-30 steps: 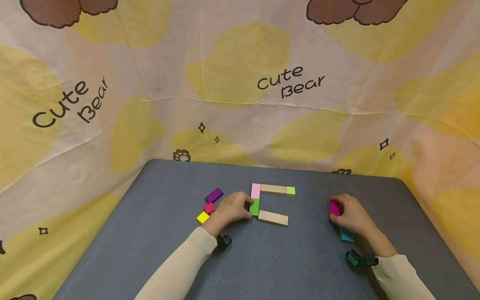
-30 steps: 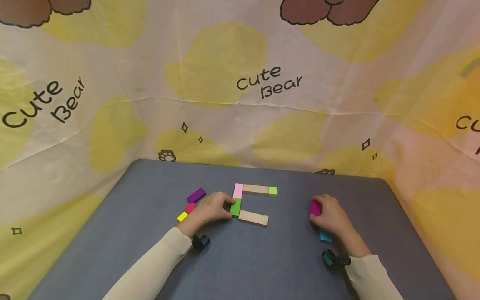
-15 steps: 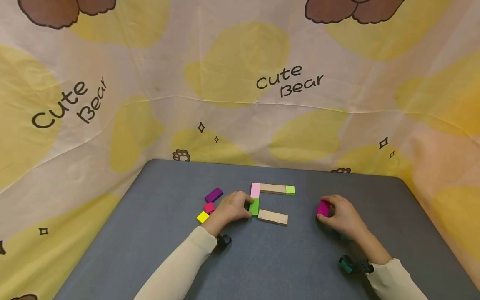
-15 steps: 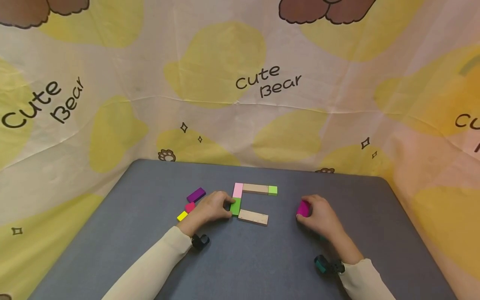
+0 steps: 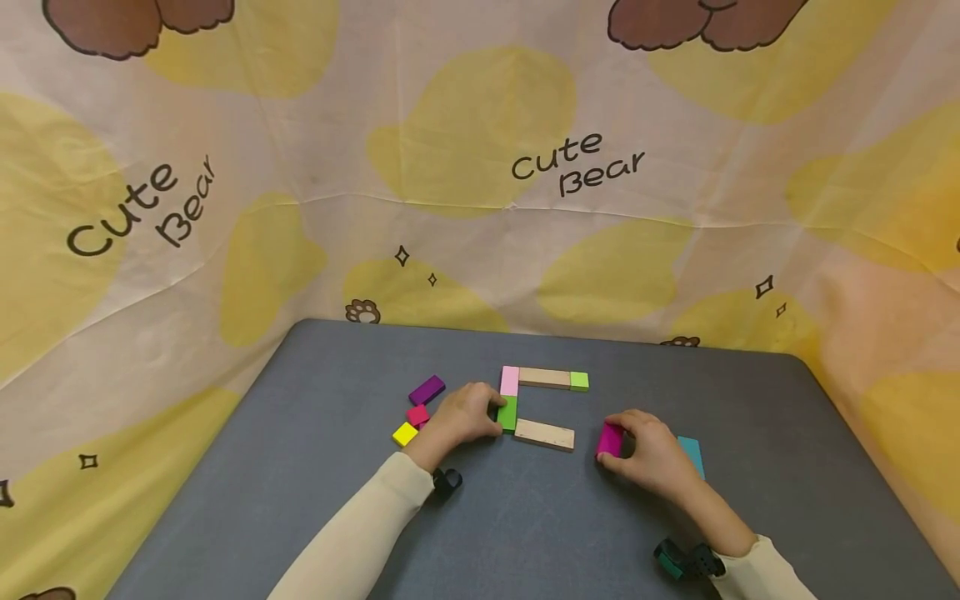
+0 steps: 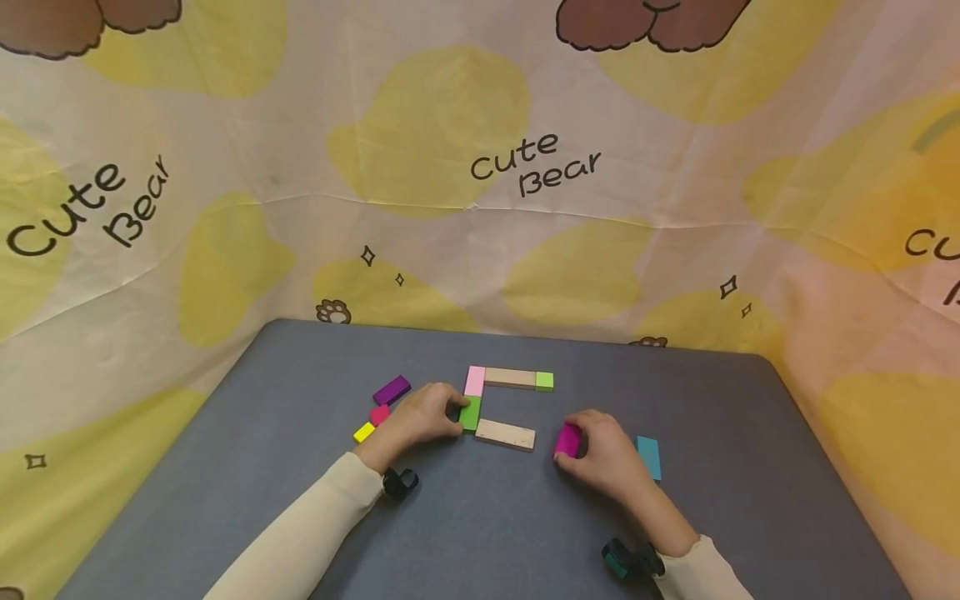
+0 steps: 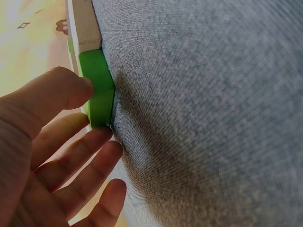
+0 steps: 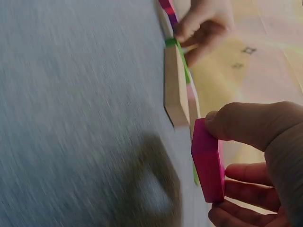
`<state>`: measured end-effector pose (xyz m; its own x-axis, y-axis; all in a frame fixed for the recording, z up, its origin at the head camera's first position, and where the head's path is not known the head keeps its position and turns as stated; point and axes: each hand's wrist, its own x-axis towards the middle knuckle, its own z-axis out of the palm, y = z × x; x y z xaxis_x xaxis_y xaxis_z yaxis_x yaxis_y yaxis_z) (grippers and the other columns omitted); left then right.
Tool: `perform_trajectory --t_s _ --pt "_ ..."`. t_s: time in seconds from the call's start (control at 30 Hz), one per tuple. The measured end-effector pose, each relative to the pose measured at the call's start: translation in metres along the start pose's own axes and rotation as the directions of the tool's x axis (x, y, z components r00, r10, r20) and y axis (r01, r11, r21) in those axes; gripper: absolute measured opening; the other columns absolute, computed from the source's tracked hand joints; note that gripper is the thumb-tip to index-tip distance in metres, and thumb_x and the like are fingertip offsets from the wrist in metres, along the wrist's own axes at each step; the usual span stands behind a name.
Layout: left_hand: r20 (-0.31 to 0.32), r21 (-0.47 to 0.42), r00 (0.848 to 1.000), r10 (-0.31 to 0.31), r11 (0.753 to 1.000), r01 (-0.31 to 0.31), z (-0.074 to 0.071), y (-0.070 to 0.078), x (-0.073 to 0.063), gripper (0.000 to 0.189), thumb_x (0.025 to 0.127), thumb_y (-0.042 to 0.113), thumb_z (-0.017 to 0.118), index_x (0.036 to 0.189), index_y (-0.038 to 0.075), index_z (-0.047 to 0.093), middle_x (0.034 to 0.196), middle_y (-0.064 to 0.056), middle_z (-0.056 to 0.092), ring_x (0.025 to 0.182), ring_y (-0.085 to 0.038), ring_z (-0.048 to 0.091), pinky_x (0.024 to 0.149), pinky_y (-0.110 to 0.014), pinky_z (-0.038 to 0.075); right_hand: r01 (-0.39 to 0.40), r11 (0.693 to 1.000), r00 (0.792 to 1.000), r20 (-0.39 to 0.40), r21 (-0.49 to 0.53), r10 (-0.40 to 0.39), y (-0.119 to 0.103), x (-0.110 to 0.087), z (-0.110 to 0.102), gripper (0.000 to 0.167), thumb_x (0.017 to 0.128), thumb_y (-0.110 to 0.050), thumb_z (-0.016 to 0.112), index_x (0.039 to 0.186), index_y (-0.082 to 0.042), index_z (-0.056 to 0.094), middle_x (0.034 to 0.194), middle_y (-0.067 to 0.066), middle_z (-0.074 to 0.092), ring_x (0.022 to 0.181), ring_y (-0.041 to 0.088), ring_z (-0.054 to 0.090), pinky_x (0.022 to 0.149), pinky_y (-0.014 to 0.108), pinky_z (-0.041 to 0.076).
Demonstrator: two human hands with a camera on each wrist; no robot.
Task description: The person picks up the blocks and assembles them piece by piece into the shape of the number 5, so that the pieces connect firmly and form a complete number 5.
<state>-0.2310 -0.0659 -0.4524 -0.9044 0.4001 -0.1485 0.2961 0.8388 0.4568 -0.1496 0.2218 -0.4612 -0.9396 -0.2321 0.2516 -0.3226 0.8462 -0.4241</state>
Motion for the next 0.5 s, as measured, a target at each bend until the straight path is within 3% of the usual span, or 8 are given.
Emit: perform_trajectory --t_s 0.5 --pt "-0.012 -0.003 1.000 0.008 1.000 -0.009 0.000 -0.001 0.000 0.045 0.076 0.022 0.078 0.119 0.013 0.070 0.117 -0.004 0.068 0.086 -0.017 0.054 0.080 -0.035 0.049 -0.026 1.000 0.996 0.088 0.006 0.026 -0.026 -0.002 0.021 0.047 0.068 -0.028 0.085 0.105 -0.005 0.070 0.104 0.007 0.067 0.091 0.020 0.058 0.071 0.031 0.051"
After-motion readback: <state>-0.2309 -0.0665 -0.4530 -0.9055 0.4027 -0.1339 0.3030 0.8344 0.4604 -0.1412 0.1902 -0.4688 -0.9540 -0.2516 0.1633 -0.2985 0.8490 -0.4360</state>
